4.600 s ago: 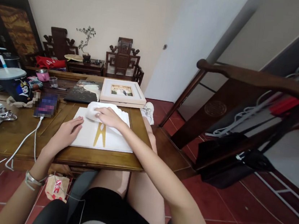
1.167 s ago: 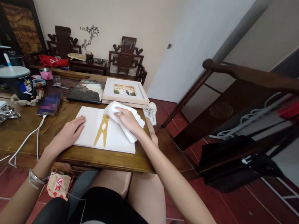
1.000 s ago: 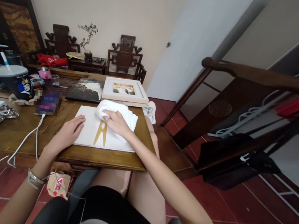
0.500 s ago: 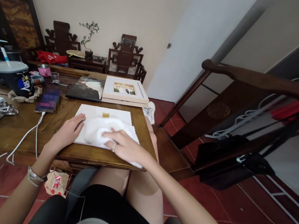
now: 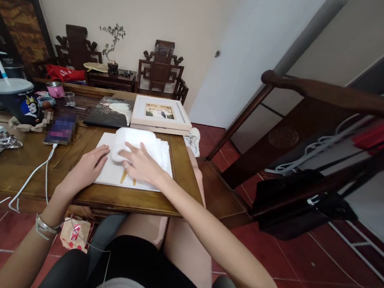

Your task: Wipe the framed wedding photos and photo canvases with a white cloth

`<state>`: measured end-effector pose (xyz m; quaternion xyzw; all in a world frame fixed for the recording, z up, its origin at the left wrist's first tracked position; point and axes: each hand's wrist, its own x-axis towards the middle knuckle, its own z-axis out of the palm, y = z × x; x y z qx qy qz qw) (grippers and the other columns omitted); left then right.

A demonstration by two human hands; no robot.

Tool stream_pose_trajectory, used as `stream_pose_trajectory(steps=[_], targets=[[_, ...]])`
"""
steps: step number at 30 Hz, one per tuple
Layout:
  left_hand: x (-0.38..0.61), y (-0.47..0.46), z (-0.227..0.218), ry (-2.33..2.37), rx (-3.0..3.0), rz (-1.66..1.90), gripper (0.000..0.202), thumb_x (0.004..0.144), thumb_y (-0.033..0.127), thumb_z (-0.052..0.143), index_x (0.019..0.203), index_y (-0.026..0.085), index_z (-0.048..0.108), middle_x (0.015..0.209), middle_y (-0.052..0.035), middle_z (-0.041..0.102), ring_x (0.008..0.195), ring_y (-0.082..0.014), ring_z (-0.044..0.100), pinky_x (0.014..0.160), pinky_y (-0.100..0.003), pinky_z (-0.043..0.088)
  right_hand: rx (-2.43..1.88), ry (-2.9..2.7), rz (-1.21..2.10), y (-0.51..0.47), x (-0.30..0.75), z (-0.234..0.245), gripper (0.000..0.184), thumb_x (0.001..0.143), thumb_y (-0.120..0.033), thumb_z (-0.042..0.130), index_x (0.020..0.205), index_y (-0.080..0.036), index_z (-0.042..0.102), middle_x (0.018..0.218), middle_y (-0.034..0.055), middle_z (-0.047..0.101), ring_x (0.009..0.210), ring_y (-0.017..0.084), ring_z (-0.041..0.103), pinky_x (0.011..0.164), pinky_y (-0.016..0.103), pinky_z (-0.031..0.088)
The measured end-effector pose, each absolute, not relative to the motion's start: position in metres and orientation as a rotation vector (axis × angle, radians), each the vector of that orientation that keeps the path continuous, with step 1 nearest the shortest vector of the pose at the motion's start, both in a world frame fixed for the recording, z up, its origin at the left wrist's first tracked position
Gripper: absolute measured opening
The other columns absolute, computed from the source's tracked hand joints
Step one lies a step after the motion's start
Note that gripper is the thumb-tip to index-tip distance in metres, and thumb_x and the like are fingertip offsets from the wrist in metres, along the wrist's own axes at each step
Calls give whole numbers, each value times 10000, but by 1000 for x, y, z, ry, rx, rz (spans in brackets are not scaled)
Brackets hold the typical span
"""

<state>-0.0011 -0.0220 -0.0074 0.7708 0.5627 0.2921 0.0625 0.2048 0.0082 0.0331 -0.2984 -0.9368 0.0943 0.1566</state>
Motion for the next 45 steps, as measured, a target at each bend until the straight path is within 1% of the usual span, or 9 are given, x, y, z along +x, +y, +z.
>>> stream_pose_trajectory(steps=[6, 10, 14, 20, 24, 29, 33, 36, 45], targets=[[-1, -22, -9, 1695, 2293, 903, 405, 934, 187, 349, 1235, 88, 601, 1390, -190, 567, 1347, -272, 490, 1148, -482, 362, -749, -2700, 435, -76, 227, 53, 308, 851, -81, 420, 1045, -175, 641, 1225, 144, 668, 1360, 281, 455, 1139, 542, 272], [-2, -23, -8, 1686, 2298, 898, 397, 934, 194, 359, 1225, 94, 610, 1394, -184, 565, 1349, -269, 489, 1154, -478, 354, -808, -2656, 456, -78, 232, 55, 230, 881, -129, 440, 961, -213, 640, 969, 64, 719, 1020, 259, 660, 1081, 516, 355], [-1, -24, -7, 1684, 2289, 924, 406, 946, 204, 341, 1211, 67, 617, 1376, -203, 574, 1338, -274, 499, 1153, -463, 361, -947, -2602, 417, -29, 223, 46, 267, 923, -148, 383, 1011, -185, 632, 782, 24, 683, 843, 228, 659, 1094, 523, 316], [-1, -24, -6, 1675, 2314, 989, 400, 950, 195, 320, 1232, 103, 589, 1339, -180, 603, 1296, -264, 539, 1126, -457, 395, -1250, -2509, 294, 32, 183, 44, 353, 933, -186, 356, 1171, -134, 612, 1109, 169, 679, 1107, 347, 582, 1015, 619, 337], [1, -28, -1, 1694, 2143, 1268, 433, 1006, 288, 280, 1360, 108, 453, 1332, -189, 593, 1255, -252, 567, 1086, -450, 425, -1203, -2632, 185, 21, 158, 45, 361, 905, -169, 398, 1200, -107, 598, 1255, 235, 609, 1280, 410, 454, 1015, 727, 258], [3, -33, 5, 1692, 1809, 1505, 491, 1033, 426, 244, 1426, 164, 378, 1330, -152, 608, 1228, -239, 591, 1061, -417, 440, -787, -2845, 166, -22, 165, 47, 325, 886, -139, 428, 1161, -120, 601, 1301, 226, 587, 1365, 363, 393, 1087, 673, 236], [5, -34, 7, 1694, 1808, 1496, 546, 1028, 446, 200, 1339, 115, 502, 1348, -168, 598, 1277, -252, 551, 1102, -424, 406, -536, -2859, 423, -43, 197, 60, 254, 882, -121, 440, 1017, -152, 652, 974, 117, 703, 1081, 280, 623, 1107, 532, 306], [8, -34, 7, 1726, 1985, 1332, 538, 1012, 419, 238, 1250, 79, 581, 1351, -192, 595, 1303, -271, 528, 1137, -432, 370, -571, -2784, 686, -36, 223, 66, 245, 880, -143, 451, 919, -188, 689, 773, 22, 682, 928, 243, 658, 1054, 445, 386], [10, -31, -4, 1810, 2281, 936, 393, 968, 274, 346, 1176, 73, 612, 1350, -207, 588, 1358, -306, 469, 1161, -468, 341, -1025, -2288, 854, 52, 208, 56, 342, 838, -226, 467, 1020, -160, 749, 1236, 89, 690, 1168, 298, 576, 1035, 426, 384]])
